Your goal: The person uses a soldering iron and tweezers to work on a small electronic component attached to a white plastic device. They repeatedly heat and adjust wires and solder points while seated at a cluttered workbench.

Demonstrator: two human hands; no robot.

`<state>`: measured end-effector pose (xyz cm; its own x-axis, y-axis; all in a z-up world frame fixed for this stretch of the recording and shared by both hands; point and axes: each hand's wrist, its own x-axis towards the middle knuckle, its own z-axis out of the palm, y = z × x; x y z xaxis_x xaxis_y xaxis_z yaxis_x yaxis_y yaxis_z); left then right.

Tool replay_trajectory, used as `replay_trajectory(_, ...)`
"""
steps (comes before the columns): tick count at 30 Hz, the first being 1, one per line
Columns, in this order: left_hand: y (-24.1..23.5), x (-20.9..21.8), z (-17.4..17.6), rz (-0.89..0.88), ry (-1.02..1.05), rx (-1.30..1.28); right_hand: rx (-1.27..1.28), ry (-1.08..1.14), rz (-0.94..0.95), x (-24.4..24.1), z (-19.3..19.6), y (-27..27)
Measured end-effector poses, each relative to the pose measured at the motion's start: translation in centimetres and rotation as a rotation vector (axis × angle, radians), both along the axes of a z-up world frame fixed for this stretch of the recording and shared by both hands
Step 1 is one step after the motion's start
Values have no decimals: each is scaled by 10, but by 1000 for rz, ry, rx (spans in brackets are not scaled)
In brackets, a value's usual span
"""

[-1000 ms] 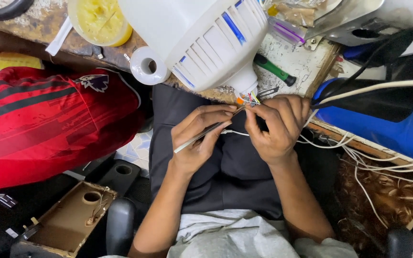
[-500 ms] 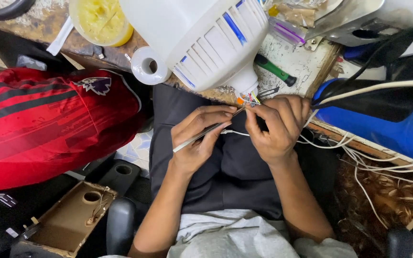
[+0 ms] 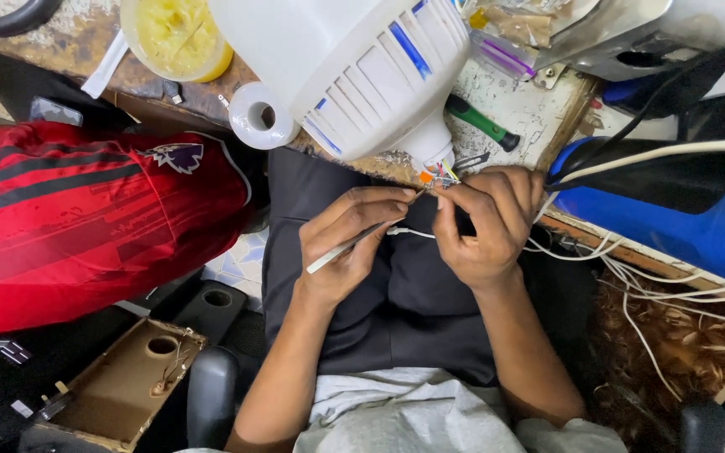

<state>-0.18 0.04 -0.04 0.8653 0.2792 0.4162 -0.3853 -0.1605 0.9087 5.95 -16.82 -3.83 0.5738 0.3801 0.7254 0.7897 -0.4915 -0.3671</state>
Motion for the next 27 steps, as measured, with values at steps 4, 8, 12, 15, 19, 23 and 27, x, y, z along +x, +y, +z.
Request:
replay_trajectory(4,2,2,3,-11,-30,80,54,59,23,1,6,1)
replay_trajectory(8,2,5,2,-26,-80,96,105,108,38,0,9,1)
replay_trajectory(12,1,6,5,-36,-109,110,143,134,39,0,7,0)
replay_trajectory(15,3,8,3,-44,-129,90,146,138,40,0,9,1)
replay_trajectory(19,2,8,1,-44,-152,114,165,146,39,1,10,0)
replay_trajectory(23,0,4,-1,11,-95,135,179,130,52,1,9,0)
replay_trajectory(27,0,4,2,15,-90,140,239,109,77,-1,11,0)
